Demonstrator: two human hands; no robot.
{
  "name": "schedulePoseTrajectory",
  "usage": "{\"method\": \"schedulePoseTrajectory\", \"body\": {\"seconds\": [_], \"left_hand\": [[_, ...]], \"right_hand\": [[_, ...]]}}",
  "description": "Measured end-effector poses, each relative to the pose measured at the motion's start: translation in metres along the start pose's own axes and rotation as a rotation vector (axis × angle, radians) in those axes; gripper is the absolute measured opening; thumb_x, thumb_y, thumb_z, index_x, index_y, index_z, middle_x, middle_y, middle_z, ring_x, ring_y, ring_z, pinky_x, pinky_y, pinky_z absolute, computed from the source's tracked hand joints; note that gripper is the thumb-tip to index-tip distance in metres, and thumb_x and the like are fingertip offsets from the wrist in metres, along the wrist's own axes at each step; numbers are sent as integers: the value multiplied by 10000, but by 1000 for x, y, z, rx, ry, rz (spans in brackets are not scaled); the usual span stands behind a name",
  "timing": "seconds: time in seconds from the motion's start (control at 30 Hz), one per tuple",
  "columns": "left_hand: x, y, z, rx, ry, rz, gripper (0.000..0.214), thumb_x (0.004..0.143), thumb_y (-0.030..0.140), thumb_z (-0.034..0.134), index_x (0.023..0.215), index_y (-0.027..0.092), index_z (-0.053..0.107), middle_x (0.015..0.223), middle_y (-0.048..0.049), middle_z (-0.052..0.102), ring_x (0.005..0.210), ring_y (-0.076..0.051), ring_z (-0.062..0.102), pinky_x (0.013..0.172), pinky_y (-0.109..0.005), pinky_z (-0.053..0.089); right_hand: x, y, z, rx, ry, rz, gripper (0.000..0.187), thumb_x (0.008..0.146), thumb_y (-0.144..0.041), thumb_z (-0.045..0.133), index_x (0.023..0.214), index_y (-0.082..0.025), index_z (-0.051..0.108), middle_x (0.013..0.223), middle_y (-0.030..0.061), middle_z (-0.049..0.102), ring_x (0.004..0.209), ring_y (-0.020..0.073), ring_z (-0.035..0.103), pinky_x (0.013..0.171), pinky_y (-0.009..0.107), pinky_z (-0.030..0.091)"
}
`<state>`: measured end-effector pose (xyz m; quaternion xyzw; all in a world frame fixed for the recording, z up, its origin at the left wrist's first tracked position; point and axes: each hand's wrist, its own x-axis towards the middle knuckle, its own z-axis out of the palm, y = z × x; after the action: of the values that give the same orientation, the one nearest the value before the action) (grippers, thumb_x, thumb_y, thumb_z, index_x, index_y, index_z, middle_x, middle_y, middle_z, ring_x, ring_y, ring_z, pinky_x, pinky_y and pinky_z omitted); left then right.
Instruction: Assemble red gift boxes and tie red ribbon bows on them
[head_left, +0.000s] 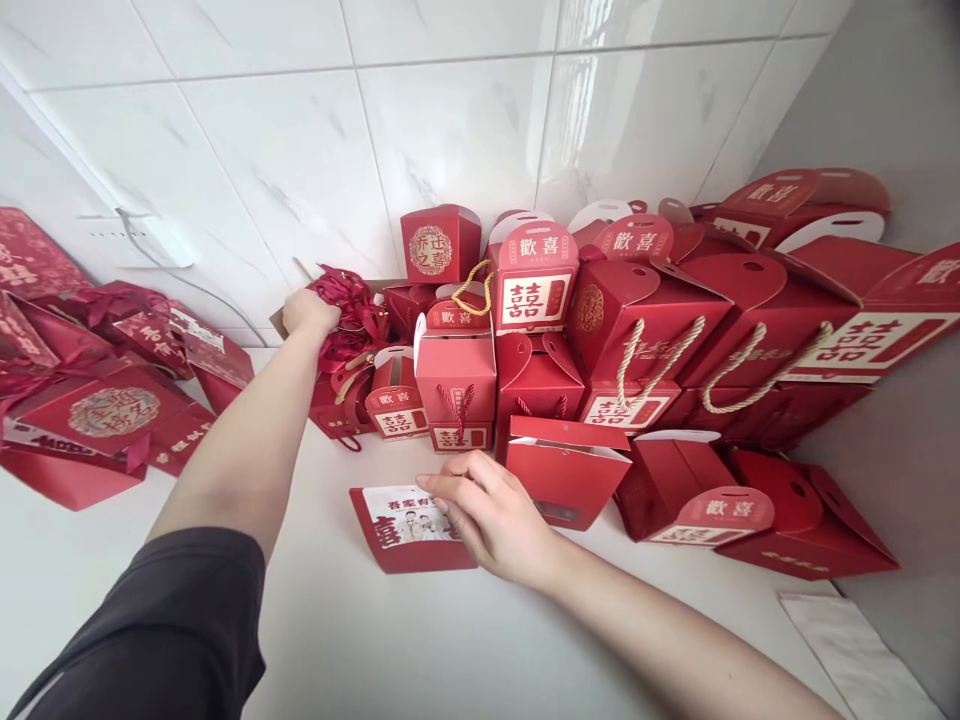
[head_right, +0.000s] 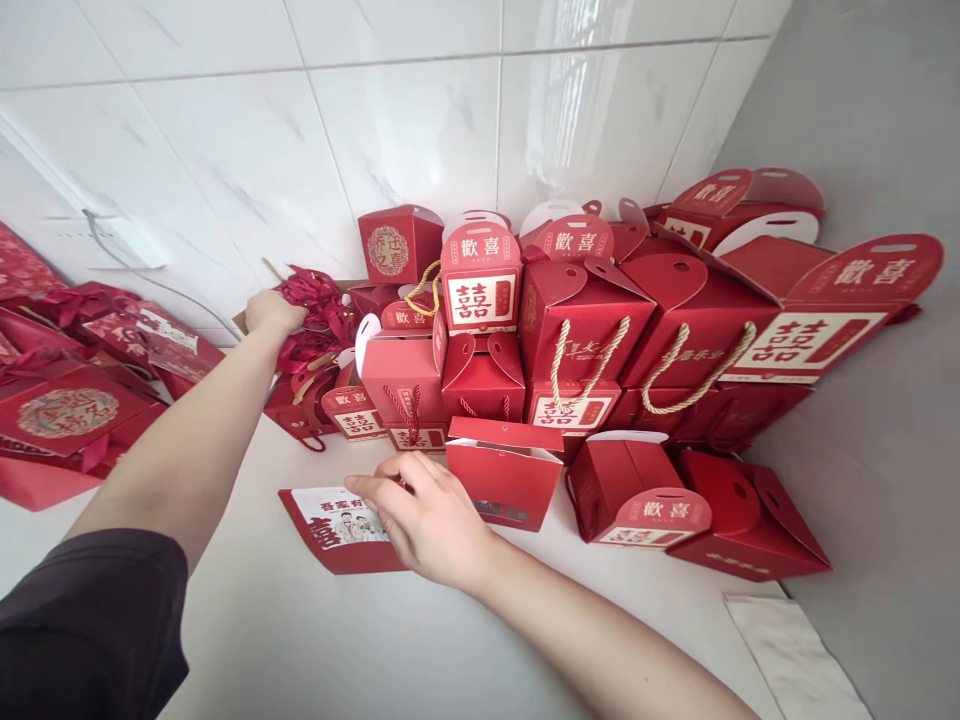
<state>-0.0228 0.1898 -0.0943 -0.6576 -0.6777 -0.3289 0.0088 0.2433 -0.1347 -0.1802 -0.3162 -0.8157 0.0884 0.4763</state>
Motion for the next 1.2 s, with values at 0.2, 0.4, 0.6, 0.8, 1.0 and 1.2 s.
{"method": "schedulePoseTrajectory", "body": {"seconds": [0.2,0.4,0.6,0.8,1.0,1.2], "left_hand": [[-22,11,11,293,-50,148,231,769,196,543,933,104,677,1125,-253,644,1161,-414,560,971,-517,422],[-34,13,13,421,-309,232,246,631,215,674,856,117,695,1040,-238,687,1074,-424,610,913,-443,465],[-49,1,1,389,-529,247,403,727,374,637,1059,152,691,1134,-174,690,994,-333,662,859,-355,493],[-62,-2,-18,318,-508,272,532,811,466,572,1291,240,593,1343,-81,592,1199,-279,572,992,-323,441],[-53,9,-69,327,-116,75,457,854,436,519,1240,217,626,1187,-106,673,1129,-348,584,967,-473,448],[-29,2,-67,227,8,-1,321,799,234,553,1053,120,714,1108,-135,692,1041,-274,592,981,-434,447]], "right_hand": [[0,0,0,2,0,8,318,962,-155,438,1248,-248,539,974,74,565,864,177,563,741,315,510],[-1,1,1,6,-8,-1,343,947,-126,447,1259,-236,535,989,77,567,881,178,558,759,317,511],[0,1,1,3,-2,0,332,954,-136,451,1259,-238,534,976,73,569,871,176,558,744,312,510],[0,1,0,-1,-11,3,330,952,-137,460,1255,-239,539,993,81,576,883,189,565,734,317,513],[-2,1,1,3,-17,2,317,956,-145,463,1251,-231,540,992,83,569,869,184,562,720,309,507],[-2,1,1,5,-12,1,318,955,-144,468,1251,-233,540,994,86,571,870,190,559,716,313,505]]}}
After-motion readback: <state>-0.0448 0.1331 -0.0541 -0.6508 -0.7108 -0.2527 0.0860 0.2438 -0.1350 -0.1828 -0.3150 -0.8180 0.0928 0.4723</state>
